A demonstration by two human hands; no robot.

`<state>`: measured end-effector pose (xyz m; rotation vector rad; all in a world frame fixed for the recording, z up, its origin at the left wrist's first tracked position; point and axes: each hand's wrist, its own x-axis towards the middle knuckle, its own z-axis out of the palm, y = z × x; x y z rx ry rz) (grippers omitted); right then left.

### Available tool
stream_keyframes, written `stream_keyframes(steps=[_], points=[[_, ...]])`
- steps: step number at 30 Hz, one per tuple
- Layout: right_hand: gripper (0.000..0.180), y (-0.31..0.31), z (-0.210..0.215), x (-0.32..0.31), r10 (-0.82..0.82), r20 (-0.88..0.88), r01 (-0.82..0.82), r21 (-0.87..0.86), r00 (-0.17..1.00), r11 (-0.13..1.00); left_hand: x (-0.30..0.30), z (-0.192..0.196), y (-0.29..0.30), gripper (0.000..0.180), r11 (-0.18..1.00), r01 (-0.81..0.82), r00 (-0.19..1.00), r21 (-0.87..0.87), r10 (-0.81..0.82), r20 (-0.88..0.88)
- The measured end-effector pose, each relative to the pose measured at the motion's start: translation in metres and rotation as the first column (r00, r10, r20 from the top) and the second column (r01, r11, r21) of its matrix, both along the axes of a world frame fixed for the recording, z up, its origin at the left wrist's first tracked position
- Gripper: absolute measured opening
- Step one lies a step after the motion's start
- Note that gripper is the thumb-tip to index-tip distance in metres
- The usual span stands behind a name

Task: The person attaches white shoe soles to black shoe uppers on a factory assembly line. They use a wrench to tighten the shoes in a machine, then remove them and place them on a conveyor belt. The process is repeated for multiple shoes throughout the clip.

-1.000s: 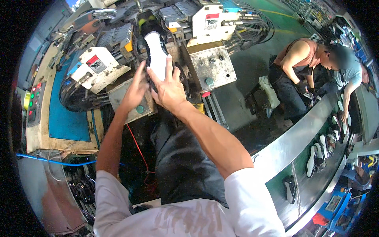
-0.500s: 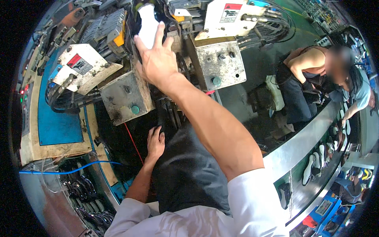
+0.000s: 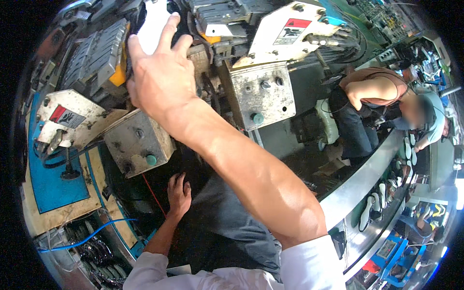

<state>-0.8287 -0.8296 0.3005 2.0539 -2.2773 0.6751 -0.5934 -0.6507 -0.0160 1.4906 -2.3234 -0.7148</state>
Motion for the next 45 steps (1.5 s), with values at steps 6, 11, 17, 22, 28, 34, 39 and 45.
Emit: stream_keyframes(steps=[6,11,17,22,28,34,39,45], points=[[0.076,-0.019,-0.006,0.007,-0.028,0.009,0.03,-0.2,1.0,0.979,0.0,0.006,-0.004,0.041,0.997,-0.043,0.999,0.069,0.042,0.018],[0.074,0.008,-0.002,0.0,0.041,0.085,-0.023,-0.197,0.996,0.98,0.0,-0.004,-0.007,0.038,1.0,-0.002,1.0,0.004,0.002,-0.031],[0.071,0.277,-0.165,0.003,0.212,0.313,-0.061,-0.428,0.926,0.901,0.011,-0.019,-0.007,0.044,0.999,-0.014,0.997,0.034,0.016,-0.069],[0.032,0.66,-0.267,0.001,-0.818,0.438,0.629,0.529,0.372,0.569,0.022,-0.036,-0.013,0.049,0.997,0.022,0.999,0.076,-0.019,-0.043],[0.027,1.006,-0.263,0.037,-0.962,-0.182,0.867,0.424,-0.202,-0.262,0.026,-0.051,-0.031,0.048,0.991,0.12,0.993,0.052,-0.12,-0.009],[0.09,1.056,-0.255,-0.068,-0.966,-0.187,0.866,0.435,-0.18,-0.245,0.017,-0.023,-0.034,0.049,0.985,0.137,0.979,0.108,-0.151,0.136],[0.101,1.038,-0.262,-0.176,-0.943,-0.3,0.878,0.478,0.142,-0.02,0.004,0.035,-0.004,0.047,0.985,0.169,0.981,0.04,-0.172,0.084],[0.1,0.973,-0.256,-0.219,-0.944,-0.243,0.682,0.731,0.222,-0.028,-0.014,0.104,0.06,0.05,0.963,0.246,0.968,0.109,-0.238,-0.082]])
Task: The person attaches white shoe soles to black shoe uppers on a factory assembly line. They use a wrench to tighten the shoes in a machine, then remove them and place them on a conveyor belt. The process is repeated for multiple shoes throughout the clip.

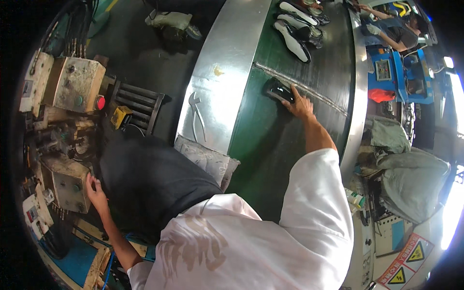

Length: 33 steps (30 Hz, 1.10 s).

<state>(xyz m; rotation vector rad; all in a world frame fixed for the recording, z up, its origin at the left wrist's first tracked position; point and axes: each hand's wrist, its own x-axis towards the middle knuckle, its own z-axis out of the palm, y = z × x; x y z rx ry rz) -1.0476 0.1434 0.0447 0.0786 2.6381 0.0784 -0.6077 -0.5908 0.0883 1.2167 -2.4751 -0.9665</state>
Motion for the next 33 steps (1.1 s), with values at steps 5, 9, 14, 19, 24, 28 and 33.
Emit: stream_keyframes(steps=[5,9,14,19,24,28,33], points=[[0.106,-0.012,-0.075,0.085,-0.519,-0.156,0.317,-0.635,0.84,0.704,-0.088,-0.006,0.083,0.045,0.882,0.148,0.958,0.448,-0.015,-0.286],[0.09,-0.043,-0.047,0.109,-0.532,0.224,0.412,-0.871,0.817,0.266,-0.156,0.007,0.152,0.043,0.768,0.412,0.882,0.491,-0.2,-0.426],[0.098,-0.206,0.056,0.144,-0.298,0.499,0.541,-0.838,0.814,0.075,-0.21,0.048,0.176,0.044,0.704,0.653,0.689,0.278,-0.402,-0.603],[0.099,-0.354,0.109,0.199,0.213,0.397,0.334,-0.901,0.893,0.278,-0.207,0.07,0.126,0.04,0.792,0.566,0.582,-0.228,-0.58,-0.57],[0.094,-0.452,0.102,0.235,0.59,0.101,-0.1,-0.949,0.801,0.299,-0.104,0.072,0.074,0.02,0.942,0.257,0.815,-0.214,-0.33,-0.476],[0.084,-0.523,0.109,0.248,0.654,-0.043,-0.244,-0.944,0.755,0.22,-0.057,0.058,0.072,0.018,0.982,0.097,0.879,-0.159,-0.16,-0.45],[0.074,-0.534,0.097,0.259,0.686,-0.126,-0.365,-0.906,0.717,0.214,-0.039,0.035,0.075,0.019,0.998,0.023,0.883,-0.055,-0.046,-0.467]])
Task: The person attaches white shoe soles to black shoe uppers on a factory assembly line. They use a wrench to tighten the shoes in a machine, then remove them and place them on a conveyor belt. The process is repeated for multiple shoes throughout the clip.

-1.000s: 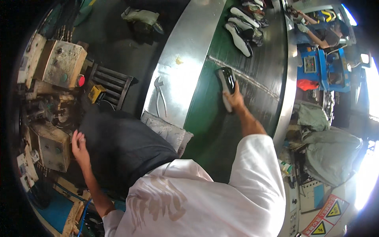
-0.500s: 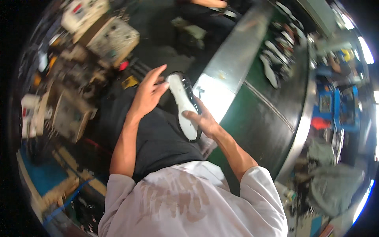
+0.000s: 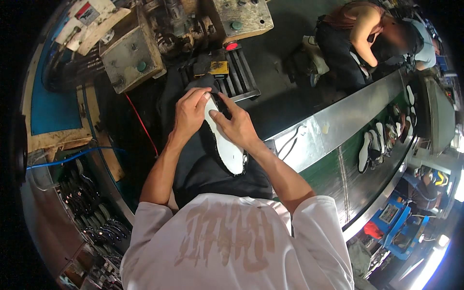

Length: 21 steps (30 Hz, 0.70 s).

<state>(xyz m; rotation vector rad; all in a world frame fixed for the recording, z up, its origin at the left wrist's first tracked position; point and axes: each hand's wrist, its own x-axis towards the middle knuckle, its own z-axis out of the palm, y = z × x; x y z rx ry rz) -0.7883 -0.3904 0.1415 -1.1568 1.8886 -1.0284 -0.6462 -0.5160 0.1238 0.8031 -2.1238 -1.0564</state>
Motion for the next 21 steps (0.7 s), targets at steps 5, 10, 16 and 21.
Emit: stream_keyframes(steps=[5,10,16,21], points=[[0.074,0.051,-0.019,-0.003,0.026,-0.157,-0.03,-0.023,0.987,0.999,-0.005,-0.001,-0.015,0.022,0.995,0.096,0.995,0.027,-0.095,-0.035],[0.088,0.089,0.01,0.024,-0.166,0.101,0.128,0.3,0.981,0.945,0.005,0.009,-0.029,0.034,0.95,0.312,0.939,-0.025,-0.304,0.161],[0.106,0.084,0.013,0.013,-0.068,0.226,0.02,0.211,0.972,0.977,0.001,0.042,-0.015,0.055,0.904,0.375,0.927,-0.208,-0.362,0.098],[0.12,0.067,0.033,0.001,-0.024,0.235,0.028,-0.014,0.972,1.0,0.01,0.089,0.002,0.083,0.886,0.463,0.786,-0.022,-0.422,-0.451]])
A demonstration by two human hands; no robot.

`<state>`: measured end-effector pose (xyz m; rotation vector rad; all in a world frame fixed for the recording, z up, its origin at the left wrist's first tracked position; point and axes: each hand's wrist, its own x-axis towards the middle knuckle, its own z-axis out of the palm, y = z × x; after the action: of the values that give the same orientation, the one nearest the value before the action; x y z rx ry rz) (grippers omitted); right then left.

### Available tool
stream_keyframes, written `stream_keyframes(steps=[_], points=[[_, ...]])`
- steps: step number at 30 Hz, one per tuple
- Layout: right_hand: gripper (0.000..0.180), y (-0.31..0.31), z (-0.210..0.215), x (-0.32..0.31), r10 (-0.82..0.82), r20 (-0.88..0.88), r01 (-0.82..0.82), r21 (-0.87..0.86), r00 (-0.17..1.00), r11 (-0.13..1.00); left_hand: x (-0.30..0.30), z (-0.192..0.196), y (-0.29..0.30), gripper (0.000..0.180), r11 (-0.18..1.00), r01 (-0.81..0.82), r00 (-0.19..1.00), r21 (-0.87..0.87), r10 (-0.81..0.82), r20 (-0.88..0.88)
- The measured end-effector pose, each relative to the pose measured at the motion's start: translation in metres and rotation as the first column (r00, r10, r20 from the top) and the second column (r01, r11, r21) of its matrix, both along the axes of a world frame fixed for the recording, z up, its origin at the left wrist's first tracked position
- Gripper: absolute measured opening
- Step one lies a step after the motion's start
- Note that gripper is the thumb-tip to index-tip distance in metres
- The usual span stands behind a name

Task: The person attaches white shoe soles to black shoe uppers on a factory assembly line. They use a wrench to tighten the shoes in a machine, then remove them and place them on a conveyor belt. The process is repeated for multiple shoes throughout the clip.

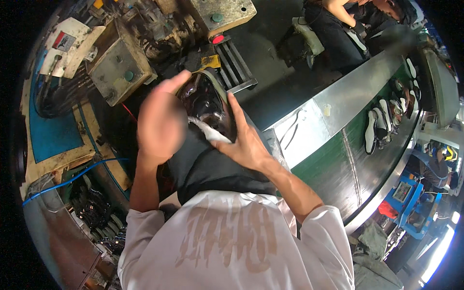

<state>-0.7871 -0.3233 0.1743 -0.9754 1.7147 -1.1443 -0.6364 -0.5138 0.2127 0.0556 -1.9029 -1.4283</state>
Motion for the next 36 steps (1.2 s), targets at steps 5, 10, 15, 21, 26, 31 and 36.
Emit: stream_keyframes(steps=[5,10,15,21,26,31,36], points=[[0.121,-0.019,-0.064,-0.002,-0.038,-0.339,-0.104,-0.39,0.94,0.915,0.012,0.017,0.042,0.111,0.933,0.073,0.993,0.354,-0.101,0.062],[0.117,-0.001,-0.101,0.008,-0.027,-0.36,-0.153,-0.462,0.933,0.873,0.014,0.004,0.061,0.097,0.989,-0.065,0.959,0.132,0.026,0.281],[0.115,-0.008,-0.101,0.009,-0.015,-0.334,-0.173,-0.525,0.943,0.834,0.016,-0.002,0.062,0.098,0.995,-0.099,0.944,-0.014,0.098,0.315],[0.115,-0.021,-0.017,-0.022,0.176,-0.027,-0.178,-0.218,0.984,0.96,0.008,-0.03,0.018,0.099,0.651,0.295,0.955,0.7,-0.176,-0.238],[0.104,-0.02,0.008,-0.025,0.14,0.416,-0.168,0.033,0.899,0.985,-0.029,-0.065,0.048,0.093,0.72,-0.252,0.968,0.647,0.199,0.155],[0.107,-0.029,-0.012,-0.039,0.071,0.551,-0.198,0.174,0.832,0.965,-0.044,-0.096,0.057,0.073,0.652,-0.435,0.899,0.621,0.277,0.339],[0.102,-0.004,0.004,-0.006,0.242,-0.646,-0.233,0.101,0.724,0.967,-0.056,-0.119,0.056,0.071,0.317,-0.629,0.76,0.71,0.445,0.474]])
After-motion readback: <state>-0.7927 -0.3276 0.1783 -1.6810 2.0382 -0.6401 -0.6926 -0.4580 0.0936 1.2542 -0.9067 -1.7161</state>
